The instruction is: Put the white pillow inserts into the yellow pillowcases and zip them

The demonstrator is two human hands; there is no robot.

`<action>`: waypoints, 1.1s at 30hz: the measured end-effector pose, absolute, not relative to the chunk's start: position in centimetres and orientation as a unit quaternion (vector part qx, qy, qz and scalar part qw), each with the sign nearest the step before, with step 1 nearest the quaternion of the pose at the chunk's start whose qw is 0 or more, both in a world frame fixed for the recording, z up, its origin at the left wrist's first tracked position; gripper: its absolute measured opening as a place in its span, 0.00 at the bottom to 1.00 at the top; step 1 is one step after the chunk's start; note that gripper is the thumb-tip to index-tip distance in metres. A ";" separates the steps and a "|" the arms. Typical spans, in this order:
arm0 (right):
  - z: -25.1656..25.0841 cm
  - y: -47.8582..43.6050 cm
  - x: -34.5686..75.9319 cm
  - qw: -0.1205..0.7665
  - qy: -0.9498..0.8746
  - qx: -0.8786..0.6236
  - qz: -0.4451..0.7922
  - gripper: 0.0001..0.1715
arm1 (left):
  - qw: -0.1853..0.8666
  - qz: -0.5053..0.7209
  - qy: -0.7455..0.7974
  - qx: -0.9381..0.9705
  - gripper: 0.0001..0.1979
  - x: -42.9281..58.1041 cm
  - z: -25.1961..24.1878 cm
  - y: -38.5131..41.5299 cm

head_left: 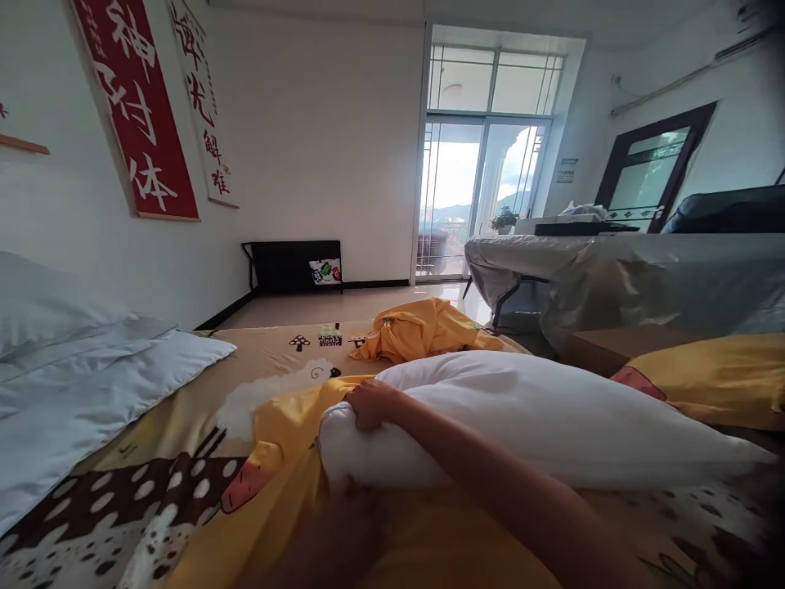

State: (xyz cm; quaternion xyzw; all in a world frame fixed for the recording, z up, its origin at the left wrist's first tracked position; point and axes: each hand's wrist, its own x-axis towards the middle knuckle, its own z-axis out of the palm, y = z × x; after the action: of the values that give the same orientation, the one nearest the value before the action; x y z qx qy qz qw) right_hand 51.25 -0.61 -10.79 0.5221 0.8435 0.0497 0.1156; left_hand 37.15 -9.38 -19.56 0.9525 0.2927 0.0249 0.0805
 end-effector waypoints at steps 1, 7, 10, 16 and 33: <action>-10.8 -0.7 51.3 0.113 0.843 0.523 0.049 0.25 | 0.081 0.011 0.275 0.958 0.11 37.2 -19.7 -9.7; -10.9 -2.2 51.5 0.081 0.838 0.533 0.082 0.22 | 0.111 -0.021 0.349 0.930 0.20 35.4 -16.8 -10.5; -10.1 -2.9 51.5 0.063 0.830 0.542 0.113 0.20 | 0.056 0.049 0.287 0.955 0.14 33.7 -13.1 -10.3; -8.5 -2.6 50.2 -0.013 0.793 0.576 0.198 0.21 | -0.068 0.157 0.263 0.949 0.05 34.0 -7.2 -9.0; -12.9 -8.1 52.3 -0.011 0.918 0.392 0.048 0.27 | 0.041 0.074 0.254 0.964 0.05 34.2 -10.7 -4.2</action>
State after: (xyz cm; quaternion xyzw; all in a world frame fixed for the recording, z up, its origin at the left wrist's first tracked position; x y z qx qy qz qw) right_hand 52.26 -8.12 -12.94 0.3924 0.9185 0.0482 -0.0107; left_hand 34.19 -4.16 -10.67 0.9636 0.2536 0.0735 0.0411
